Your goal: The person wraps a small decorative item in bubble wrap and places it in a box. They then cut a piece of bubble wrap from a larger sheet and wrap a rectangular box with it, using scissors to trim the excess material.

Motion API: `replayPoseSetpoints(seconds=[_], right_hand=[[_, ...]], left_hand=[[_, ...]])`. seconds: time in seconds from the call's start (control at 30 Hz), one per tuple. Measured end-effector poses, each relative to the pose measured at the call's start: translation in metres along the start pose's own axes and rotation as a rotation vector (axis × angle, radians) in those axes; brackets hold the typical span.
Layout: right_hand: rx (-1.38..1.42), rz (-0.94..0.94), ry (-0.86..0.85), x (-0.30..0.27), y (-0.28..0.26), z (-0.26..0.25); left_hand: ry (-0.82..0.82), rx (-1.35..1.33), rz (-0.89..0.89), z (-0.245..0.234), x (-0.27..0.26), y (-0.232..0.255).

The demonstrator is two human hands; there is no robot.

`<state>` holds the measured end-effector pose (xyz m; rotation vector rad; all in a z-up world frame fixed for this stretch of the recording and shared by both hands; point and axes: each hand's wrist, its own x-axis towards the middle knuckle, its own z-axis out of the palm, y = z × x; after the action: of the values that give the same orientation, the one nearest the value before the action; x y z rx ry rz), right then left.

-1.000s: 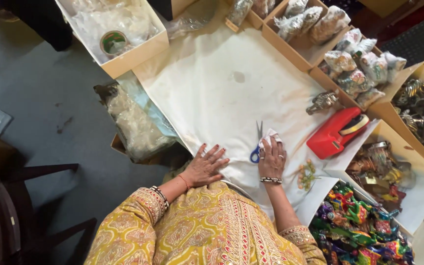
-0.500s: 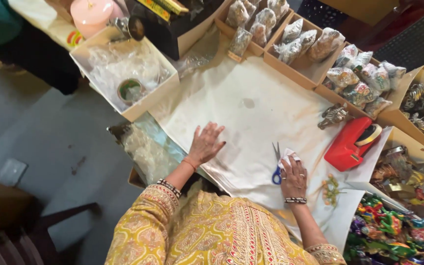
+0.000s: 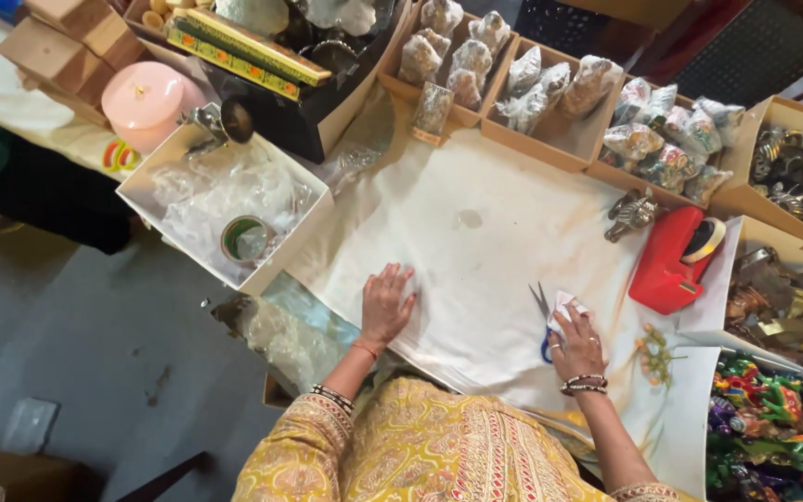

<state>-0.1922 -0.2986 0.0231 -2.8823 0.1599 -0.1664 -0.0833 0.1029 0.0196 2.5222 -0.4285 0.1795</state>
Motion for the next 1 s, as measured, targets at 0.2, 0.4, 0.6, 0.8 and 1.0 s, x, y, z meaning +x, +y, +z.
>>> replayPoseSetpoints(seconds=[0.2,0.4,0.6,0.8,1.0], right_hand=[[-0.111,0.031,0.008,-0.004,-0.013,0.0],[-0.152,-0.005,0.035,-0.005,-0.011,0.009],[-0.167,0.073,-0.045,-0.004,-0.014,0.009],[-0.182,0.112,-0.042,-0.007,-0.019,0.012],[-0.205,0.107,0.01,-0.006,-0.032,0.005]], left_hand=[[0.539,-0.202,0.07,-0.108,0.117,-0.011],[0.829,-0.309,-0.185,-0.186,0.234,-0.07],[0.858,-0.175,-0.236,-0.191,0.278,-0.097],[0.537,-0.431,0.145,-0.133,0.189,0.002],[-0.142,-0.015,0.263,-0.026,0.044,-0.015]])
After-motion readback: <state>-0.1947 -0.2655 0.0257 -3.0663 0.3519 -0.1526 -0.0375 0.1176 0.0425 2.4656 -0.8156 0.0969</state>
